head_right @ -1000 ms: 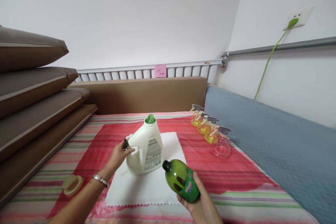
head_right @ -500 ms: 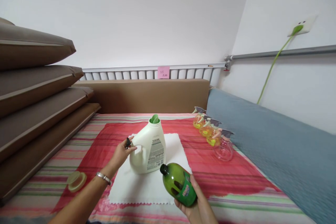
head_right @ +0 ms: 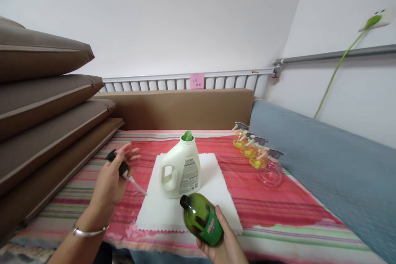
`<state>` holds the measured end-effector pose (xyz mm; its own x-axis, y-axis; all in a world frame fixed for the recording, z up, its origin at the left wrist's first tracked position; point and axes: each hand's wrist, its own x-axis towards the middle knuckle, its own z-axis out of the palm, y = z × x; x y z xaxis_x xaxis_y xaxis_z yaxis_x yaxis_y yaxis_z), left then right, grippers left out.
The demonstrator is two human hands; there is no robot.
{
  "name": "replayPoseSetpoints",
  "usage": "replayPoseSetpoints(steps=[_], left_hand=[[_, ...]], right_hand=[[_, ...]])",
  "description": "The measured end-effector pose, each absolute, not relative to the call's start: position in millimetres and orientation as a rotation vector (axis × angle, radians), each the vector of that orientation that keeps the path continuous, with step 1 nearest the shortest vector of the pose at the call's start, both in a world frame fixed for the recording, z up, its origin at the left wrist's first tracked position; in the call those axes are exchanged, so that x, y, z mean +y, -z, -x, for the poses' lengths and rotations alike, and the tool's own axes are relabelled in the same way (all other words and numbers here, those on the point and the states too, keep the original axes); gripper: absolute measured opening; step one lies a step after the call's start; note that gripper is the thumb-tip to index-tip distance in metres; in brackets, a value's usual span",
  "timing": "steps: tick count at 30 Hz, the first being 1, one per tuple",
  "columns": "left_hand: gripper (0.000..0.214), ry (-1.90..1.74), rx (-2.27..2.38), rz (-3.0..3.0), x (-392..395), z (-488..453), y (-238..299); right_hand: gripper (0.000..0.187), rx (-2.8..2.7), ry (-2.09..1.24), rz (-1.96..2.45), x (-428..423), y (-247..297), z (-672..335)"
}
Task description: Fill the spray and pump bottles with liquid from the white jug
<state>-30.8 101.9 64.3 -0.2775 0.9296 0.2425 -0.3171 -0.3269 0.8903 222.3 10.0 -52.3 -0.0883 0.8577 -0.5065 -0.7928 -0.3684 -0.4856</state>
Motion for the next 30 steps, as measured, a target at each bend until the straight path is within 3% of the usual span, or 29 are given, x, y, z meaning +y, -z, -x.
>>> replayPoseSetpoints(steps=[6, 20, 25, 30], left_hand=[[0.035, -1.756, 0.69, -0.741, 61, 9, -89], [0.035, -1.679, 0.756, -0.861, 41, -23, -62], [0.039, -1.501, 0.829, -0.825, 34, -31, -35], [0.04, -1.516, 0.791, -0.781, 37, -24, -34]], right_hand=[[0.031, -0.109, -1.932, 0.851, 6, 43, -195], [0.043, -0.163, -1.921, 0.789, 1, 28, -168], [0.063, -0.258, -1.904, 0.755, -4, 14, -155], [0.098, -0.433, -1.899, 0.668, -18, 17, -158]])
